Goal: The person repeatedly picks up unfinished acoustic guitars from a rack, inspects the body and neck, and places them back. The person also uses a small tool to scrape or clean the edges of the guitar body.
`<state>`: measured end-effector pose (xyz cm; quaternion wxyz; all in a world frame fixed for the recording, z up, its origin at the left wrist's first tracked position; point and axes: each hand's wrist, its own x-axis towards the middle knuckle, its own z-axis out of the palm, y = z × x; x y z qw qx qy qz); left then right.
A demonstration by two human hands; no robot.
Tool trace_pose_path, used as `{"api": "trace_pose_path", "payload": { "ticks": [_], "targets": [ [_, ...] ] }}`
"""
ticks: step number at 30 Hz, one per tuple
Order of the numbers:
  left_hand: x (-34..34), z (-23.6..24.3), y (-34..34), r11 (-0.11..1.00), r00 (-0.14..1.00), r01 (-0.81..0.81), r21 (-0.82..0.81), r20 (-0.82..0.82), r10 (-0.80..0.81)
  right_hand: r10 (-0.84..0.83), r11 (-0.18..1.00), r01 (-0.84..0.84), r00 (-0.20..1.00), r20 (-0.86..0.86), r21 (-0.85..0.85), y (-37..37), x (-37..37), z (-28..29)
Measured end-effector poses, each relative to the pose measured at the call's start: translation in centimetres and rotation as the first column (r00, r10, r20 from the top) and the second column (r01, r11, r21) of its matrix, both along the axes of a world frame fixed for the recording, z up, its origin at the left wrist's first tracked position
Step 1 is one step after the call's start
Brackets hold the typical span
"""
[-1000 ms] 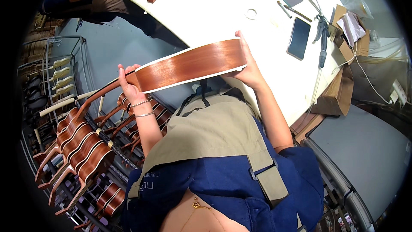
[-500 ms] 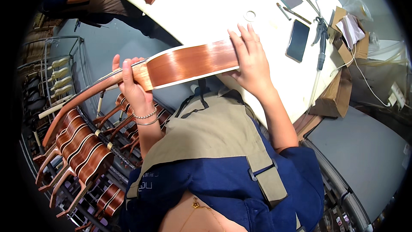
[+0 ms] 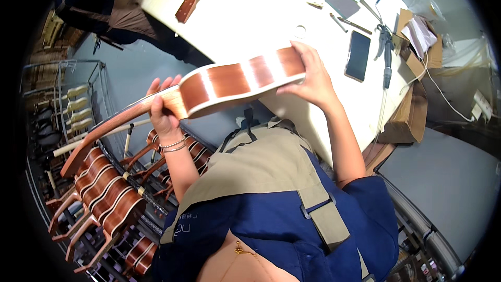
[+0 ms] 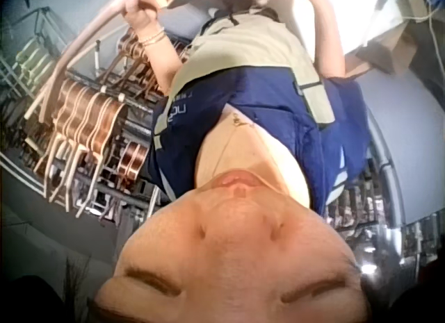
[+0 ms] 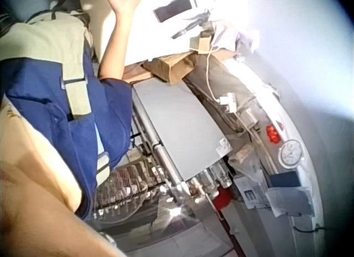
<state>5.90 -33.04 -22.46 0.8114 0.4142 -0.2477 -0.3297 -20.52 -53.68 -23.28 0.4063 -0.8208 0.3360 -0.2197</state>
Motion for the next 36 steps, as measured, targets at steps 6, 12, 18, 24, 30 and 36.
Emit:
{"api": "trace_pose_path", "payload": {
  "ticks": [6, 12, 18, 24, 30, 36],
  "targets": [
    [1.9, -3.6, 1.7, 0.917, 0.839, -0.222, 0.331, -0.414, 0.352, -0.056, 0.771, -0.140, 0.957, 0.286, 0.621, 3.2, -0.4, -4.3],
    [2.6, -6.3, 4.1, 0.896, 0.802, -0.176, 0.407, -0.469, 0.370, -0.083, 0.728, -0.143, 0.952, 0.294, 0.670, 5.1, 0.2, -4.2],
    [2.9, -5.2, 4.2, 0.882, 0.813, -0.125, 0.454, -0.463, 0.353, -0.030, 0.701, -0.144, 0.973, 0.230, 0.698, 4.4, 0.5, -2.3],
    [2.3, -4.2, 4.0, 0.910, 0.863, -0.146, 0.387, -0.400, 0.309, -0.125, 0.674, -0.130, 0.950, 0.286, 0.727, 4.1, 0.5, -3.8],
    [-0.3, 0.3, 2.1, 0.908, 0.941, -0.219, 0.358, -0.168, 0.293, -0.290, 0.602, -0.172, 0.863, 0.414, 0.780, 4.0, 0.1, -6.9],
    [-1.3, 2.1, 1.7, 0.954, 0.952, -0.174, 0.245, -0.204, 0.227, -0.364, 0.580, -0.157, 0.828, 0.427, 0.799, 4.6, -0.7, -7.8]
  ]
}}
